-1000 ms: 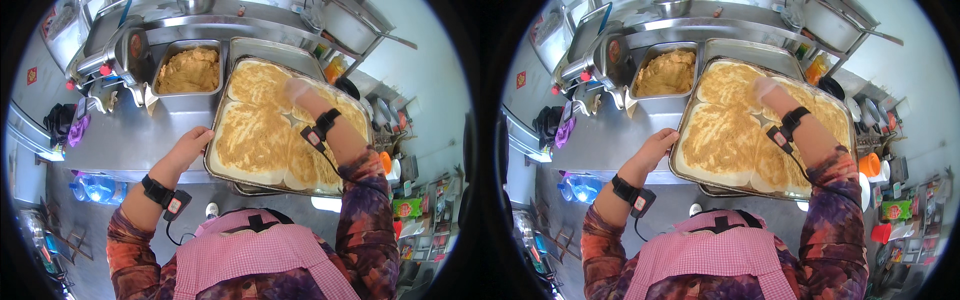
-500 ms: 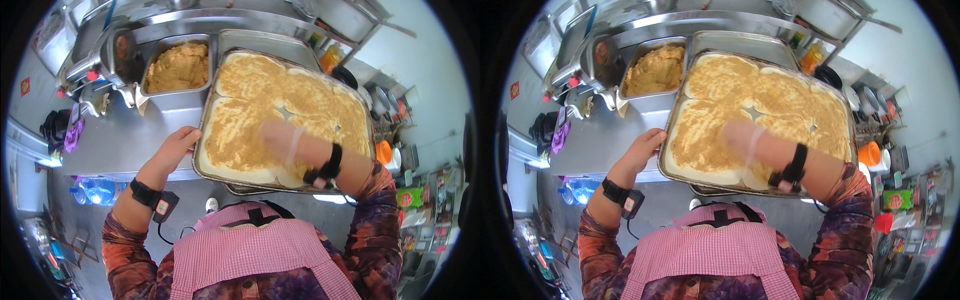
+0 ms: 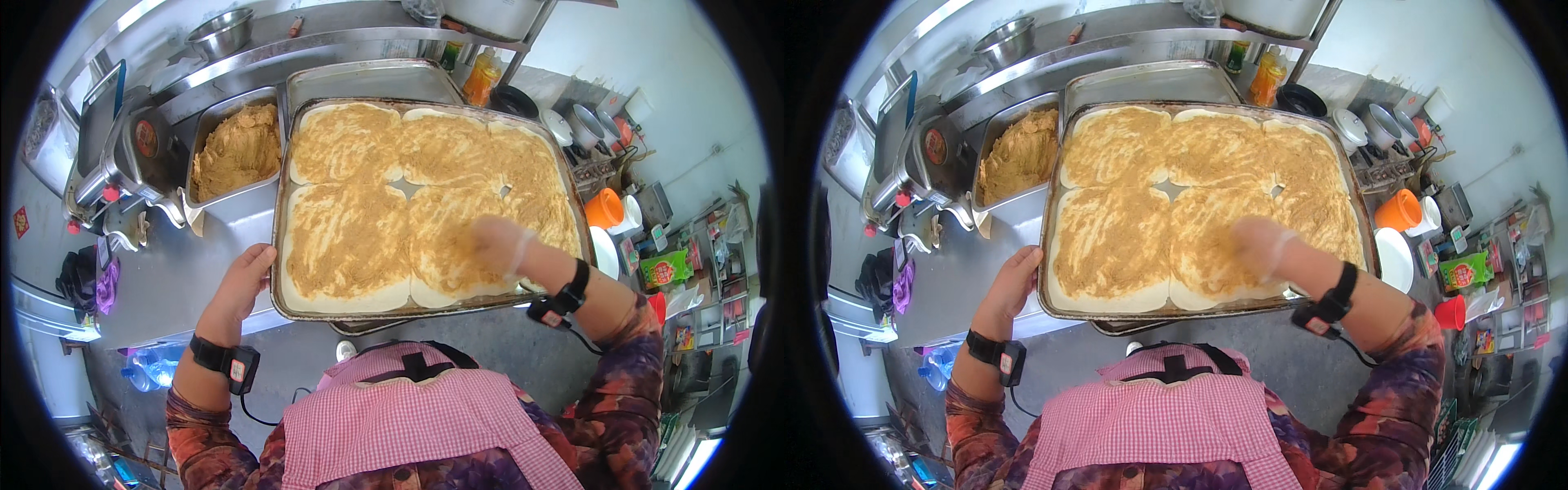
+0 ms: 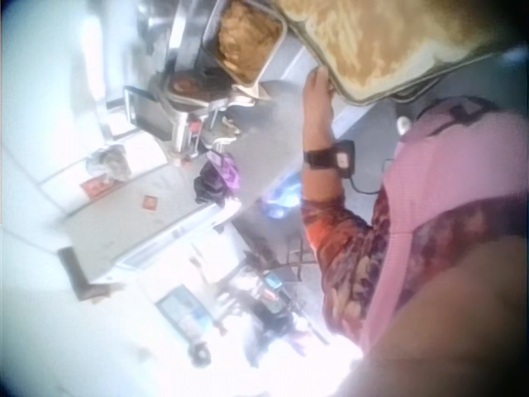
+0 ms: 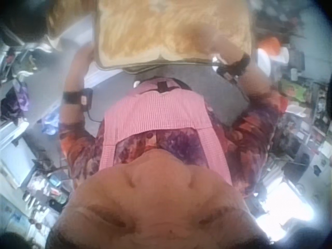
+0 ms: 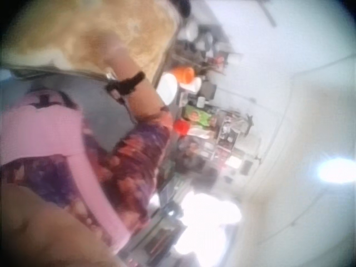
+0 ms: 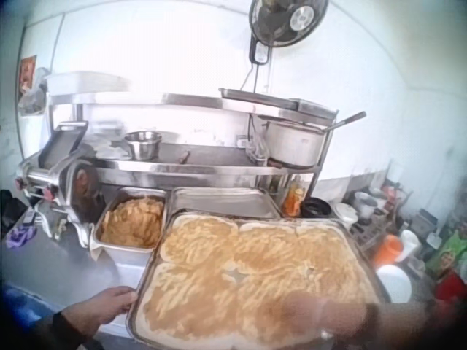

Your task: The person spreads a brown filling over six square dough pieces on a baking tray, then places the tray into an oven. Later, the person removes a tray of baked pies from the oven and sets it aside.

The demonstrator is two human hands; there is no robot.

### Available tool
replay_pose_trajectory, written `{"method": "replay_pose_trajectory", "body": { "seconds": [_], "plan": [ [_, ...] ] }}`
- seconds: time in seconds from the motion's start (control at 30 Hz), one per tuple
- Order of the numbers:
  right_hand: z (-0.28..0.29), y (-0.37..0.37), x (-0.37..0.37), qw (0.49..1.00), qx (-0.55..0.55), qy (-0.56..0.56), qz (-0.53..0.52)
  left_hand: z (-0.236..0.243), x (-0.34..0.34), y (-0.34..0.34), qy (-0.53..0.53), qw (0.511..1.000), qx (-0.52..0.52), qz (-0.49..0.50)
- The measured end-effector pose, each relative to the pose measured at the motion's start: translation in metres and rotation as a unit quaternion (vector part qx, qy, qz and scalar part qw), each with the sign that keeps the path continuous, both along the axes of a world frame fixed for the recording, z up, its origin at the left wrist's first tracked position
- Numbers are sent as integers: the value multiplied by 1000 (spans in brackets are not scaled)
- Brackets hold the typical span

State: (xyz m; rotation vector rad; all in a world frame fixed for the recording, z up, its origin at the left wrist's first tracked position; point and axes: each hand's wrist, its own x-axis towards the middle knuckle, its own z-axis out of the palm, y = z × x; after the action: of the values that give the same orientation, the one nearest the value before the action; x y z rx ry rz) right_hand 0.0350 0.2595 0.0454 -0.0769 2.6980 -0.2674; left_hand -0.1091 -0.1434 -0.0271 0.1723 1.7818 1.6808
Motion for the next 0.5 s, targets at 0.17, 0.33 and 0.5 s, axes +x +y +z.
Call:
{"method": "replay_pose_trajectory", "body": {
  "seconds": [0.17,0.33,0.5],
  "plan": [
    [34,-16,-53,993,103,45,-35,-2,1,-2,4,1000,4,0],
    [13,-65,-52,992,-13,87,93,-2,5,1,12,1000,2,24],
    [-32,-83,-75,934,-157,244,208,6,12,3,29,999,21,27]
  ]
}}
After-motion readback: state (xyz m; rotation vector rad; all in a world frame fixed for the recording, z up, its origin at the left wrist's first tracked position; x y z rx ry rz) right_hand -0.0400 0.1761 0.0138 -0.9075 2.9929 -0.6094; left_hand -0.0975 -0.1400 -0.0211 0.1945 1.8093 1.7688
